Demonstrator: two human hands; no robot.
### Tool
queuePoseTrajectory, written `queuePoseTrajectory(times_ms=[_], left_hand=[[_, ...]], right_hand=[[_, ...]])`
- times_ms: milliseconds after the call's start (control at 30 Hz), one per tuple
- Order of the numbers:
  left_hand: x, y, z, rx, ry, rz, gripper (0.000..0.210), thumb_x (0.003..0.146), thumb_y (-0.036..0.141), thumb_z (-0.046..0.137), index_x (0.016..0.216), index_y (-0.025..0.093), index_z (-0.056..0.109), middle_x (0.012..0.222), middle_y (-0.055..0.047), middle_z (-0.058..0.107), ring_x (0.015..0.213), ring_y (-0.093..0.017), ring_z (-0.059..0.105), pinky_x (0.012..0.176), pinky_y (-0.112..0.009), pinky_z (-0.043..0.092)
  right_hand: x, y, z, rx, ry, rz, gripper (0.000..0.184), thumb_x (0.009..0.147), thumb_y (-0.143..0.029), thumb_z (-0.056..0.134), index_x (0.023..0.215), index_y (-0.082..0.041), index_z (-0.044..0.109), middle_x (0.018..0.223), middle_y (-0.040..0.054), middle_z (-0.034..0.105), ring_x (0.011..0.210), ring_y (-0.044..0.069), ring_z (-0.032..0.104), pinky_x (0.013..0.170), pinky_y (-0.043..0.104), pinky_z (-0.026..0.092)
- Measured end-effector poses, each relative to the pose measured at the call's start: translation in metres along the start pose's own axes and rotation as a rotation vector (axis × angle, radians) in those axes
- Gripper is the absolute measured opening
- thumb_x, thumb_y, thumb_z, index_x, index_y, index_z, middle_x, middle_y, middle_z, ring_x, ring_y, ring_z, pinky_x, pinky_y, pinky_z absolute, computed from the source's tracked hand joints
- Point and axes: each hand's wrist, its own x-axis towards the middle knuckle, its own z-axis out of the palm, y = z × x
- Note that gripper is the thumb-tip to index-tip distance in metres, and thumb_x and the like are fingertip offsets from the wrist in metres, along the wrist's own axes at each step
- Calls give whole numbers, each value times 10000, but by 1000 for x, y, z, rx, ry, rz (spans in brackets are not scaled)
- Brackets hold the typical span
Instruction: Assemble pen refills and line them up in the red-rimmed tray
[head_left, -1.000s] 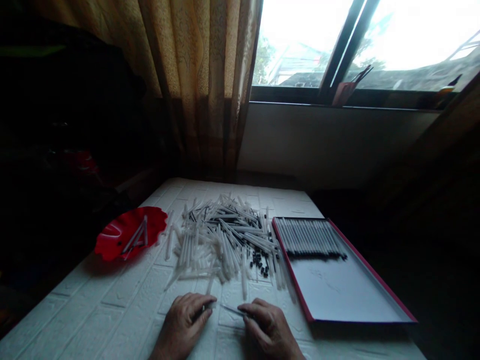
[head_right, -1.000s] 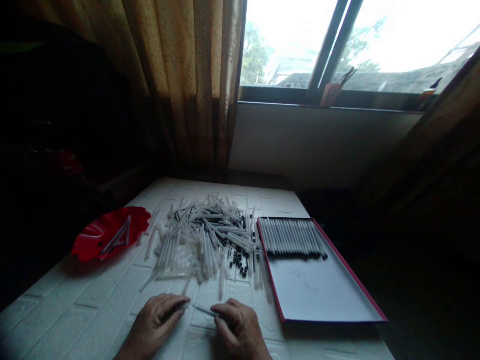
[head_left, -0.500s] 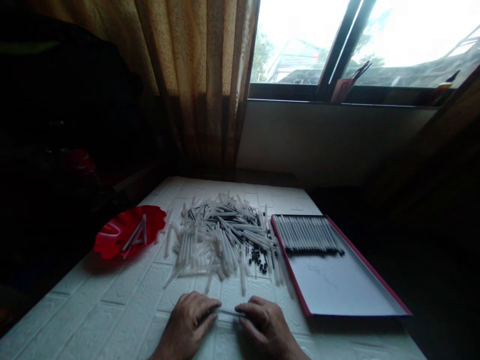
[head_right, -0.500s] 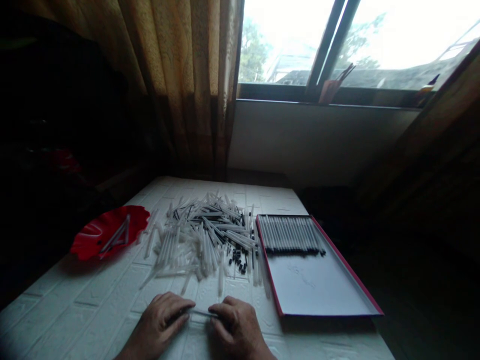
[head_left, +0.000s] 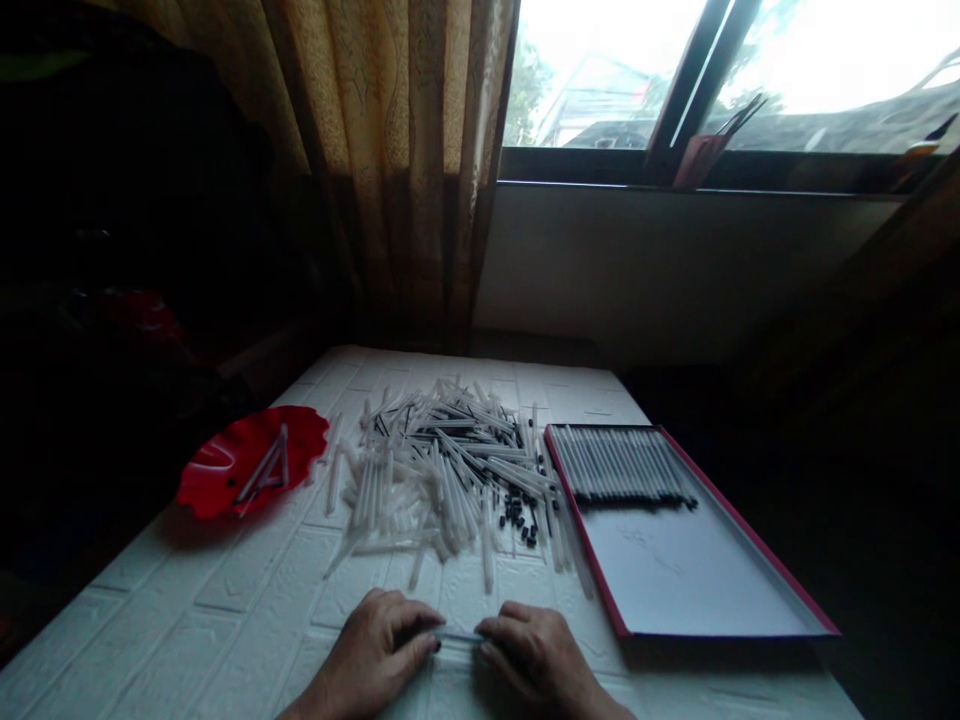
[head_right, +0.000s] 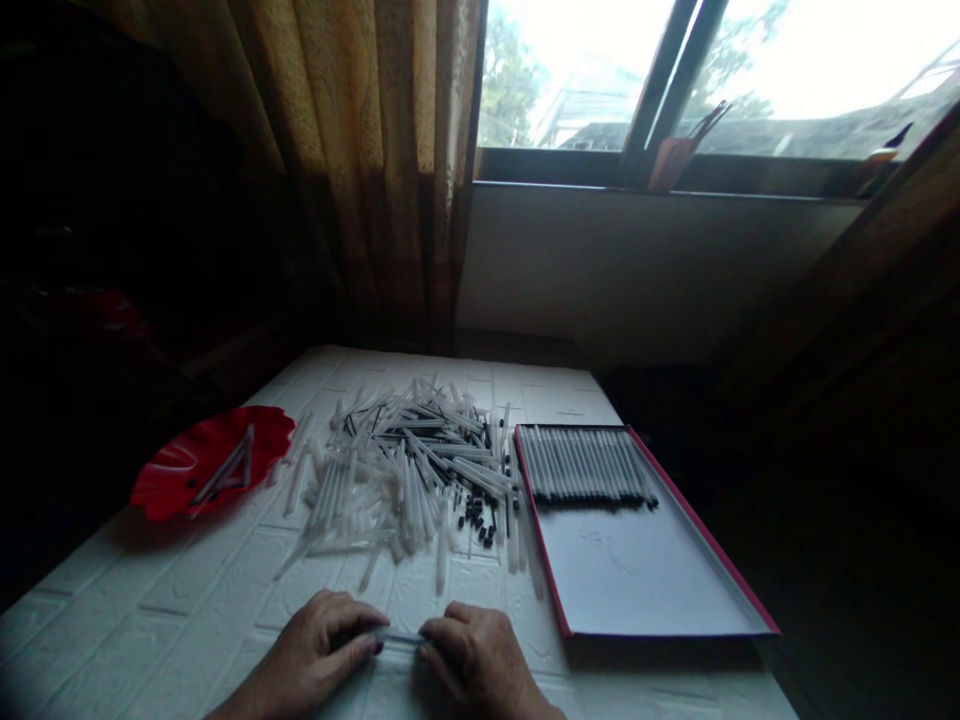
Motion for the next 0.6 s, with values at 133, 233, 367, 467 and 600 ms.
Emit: queuePoseTrajectory(times_ms=[133,233,367,467,600], left_hand=[[2,3,-1,-30,-12,-67,185,779,276,638,912,257,765,903,-24,763,910,-234,645,841,-322,423],[5,7,-4,-36,-28,-98,185,764,272,634,890,255,768,887,-18,765,898,-229,647,832,-314,423],[8,12,-9,-54,-65,-108,189,749,233,608,844,256,770,860,2,770,880,-212,657,816,-285,424],[9,13,-12,-51,-92,-116,194,754,227,589,820,256,769,849,11,770,876,-203,661,814,-270,420],[11,12,-13,-30,-115,-98,201,757,215,584,830,252,768,859,10,772,879,-196,665,817,-258,416]], right_hand=[[2,0,4,-46,-9,-26,292,922,-264,420,848,-210,698,669,44,665,564,148,618,503,216,346],[4,0,5,-55,-1,-56,311,933,-271,401,814,-204,681,642,41,656,529,142,599,483,222,322],[8,0,7,-49,28,-84,382,960,-292,345,745,-201,648,609,33,632,496,132,566,470,228,302],[11,-1,7,-32,46,-102,425,974,-305,309,717,-199,630,597,27,619,480,123,546,465,228,298],[13,-2,6,-25,53,-116,421,972,-308,313,712,-200,627,595,24,615,482,119,540,470,223,300]])
